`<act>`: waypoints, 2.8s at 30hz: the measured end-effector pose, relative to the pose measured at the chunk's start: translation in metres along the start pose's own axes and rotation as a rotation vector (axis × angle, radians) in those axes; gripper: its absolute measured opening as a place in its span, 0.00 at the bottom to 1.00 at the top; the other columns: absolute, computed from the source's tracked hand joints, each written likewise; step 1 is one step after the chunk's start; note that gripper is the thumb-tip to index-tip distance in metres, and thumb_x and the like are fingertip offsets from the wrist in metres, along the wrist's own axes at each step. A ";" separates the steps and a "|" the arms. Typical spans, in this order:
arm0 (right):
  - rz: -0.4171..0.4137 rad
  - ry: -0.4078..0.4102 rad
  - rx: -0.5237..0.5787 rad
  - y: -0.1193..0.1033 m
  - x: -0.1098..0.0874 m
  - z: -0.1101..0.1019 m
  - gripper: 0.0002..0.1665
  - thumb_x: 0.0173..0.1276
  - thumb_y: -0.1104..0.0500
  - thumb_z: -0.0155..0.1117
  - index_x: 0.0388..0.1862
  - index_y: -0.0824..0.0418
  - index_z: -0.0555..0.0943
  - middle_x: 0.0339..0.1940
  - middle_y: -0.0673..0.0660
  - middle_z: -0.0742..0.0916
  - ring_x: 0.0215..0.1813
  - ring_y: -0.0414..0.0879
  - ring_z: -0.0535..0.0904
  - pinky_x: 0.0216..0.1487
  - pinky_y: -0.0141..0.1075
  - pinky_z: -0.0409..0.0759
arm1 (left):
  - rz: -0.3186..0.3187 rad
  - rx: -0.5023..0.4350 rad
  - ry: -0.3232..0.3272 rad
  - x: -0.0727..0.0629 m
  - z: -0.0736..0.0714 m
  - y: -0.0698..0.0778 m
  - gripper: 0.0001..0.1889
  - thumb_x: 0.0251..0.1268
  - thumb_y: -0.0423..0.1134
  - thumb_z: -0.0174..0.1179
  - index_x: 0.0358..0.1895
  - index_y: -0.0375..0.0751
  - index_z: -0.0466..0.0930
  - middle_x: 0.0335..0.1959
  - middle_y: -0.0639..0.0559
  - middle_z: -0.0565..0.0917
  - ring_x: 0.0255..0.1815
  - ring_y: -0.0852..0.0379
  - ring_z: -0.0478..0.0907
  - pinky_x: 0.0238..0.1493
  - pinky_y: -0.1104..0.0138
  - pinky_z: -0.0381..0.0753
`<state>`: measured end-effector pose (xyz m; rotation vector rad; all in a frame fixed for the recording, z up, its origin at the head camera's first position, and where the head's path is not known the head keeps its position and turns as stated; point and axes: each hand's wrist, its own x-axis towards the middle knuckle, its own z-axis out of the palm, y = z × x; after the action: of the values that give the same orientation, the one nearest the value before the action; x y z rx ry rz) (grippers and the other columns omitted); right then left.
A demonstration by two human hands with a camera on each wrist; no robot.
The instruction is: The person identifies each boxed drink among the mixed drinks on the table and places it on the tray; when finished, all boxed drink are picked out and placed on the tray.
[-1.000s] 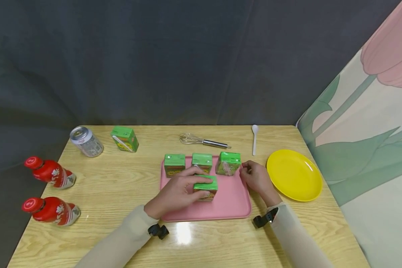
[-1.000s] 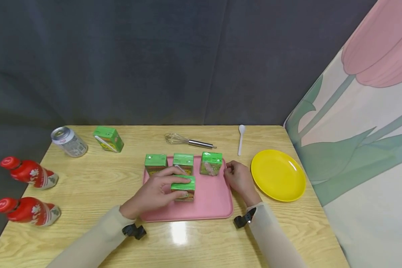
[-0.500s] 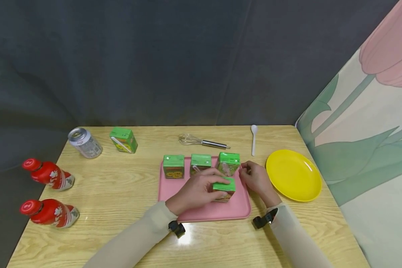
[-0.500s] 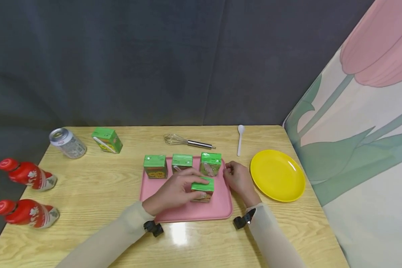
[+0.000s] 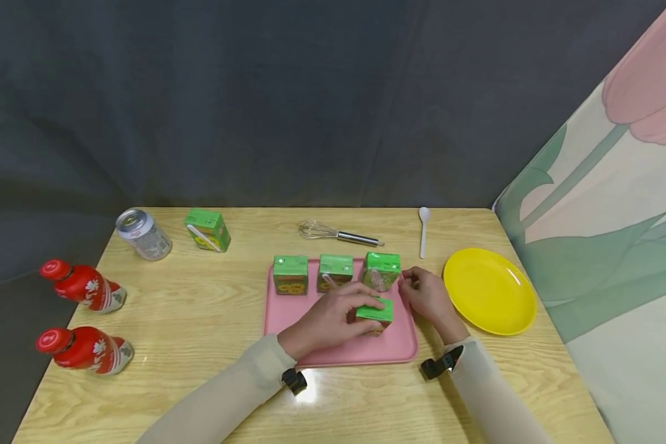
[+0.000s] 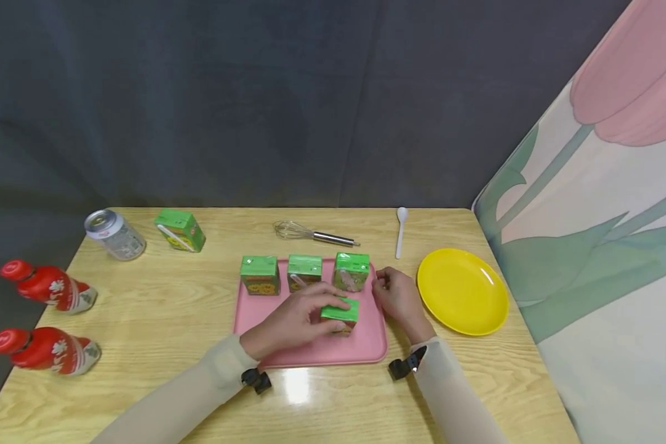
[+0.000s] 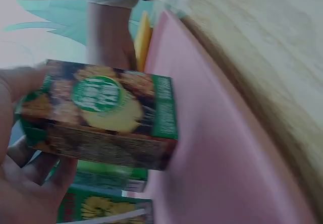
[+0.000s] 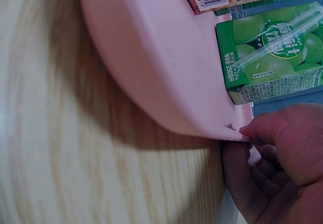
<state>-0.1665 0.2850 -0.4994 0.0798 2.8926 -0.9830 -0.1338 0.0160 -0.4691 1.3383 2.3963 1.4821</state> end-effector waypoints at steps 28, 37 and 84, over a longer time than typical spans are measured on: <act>0.036 -0.040 0.038 -0.002 -0.001 -0.002 0.17 0.75 0.57 0.63 0.56 0.66 0.81 0.39 0.59 0.82 0.36 0.50 0.77 0.31 0.36 0.76 | -0.468 0.528 0.334 -0.086 -0.217 -0.064 0.23 0.74 0.41 0.62 0.68 0.37 0.75 0.74 0.34 0.62 0.74 0.33 0.54 0.64 0.36 0.61; 0.033 -0.039 0.043 -0.002 0.000 -0.002 0.17 0.75 0.56 0.63 0.56 0.65 0.81 0.39 0.58 0.82 0.36 0.49 0.77 0.32 0.37 0.77 | -0.548 0.525 0.329 -0.087 -0.227 -0.079 0.25 0.74 0.32 0.60 0.71 0.32 0.69 0.74 0.27 0.57 0.73 0.24 0.50 0.65 0.33 0.56; 0.039 -0.016 0.048 0.001 0.001 -0.002 0.16 0.74 0.57 0.64 0.55 0.66 0.82 0.38 0.58 0.83 0.35 0.49 0.76 0.32 0.36 0.76 | -0.472 0.140 0.503 -0.118 -0.185 -0.088 0.18 0.65 0.41 0.72 0.59 0.49 0.86 0.62 0.51 0.75 0.62 0.50 0.71 0.55 0.57 0.74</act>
<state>-0.1672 0.2870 -0.4978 0.1305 2.8422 -1.0413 -0.1949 -0.2124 -0.4788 0.3657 2.8709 1.6652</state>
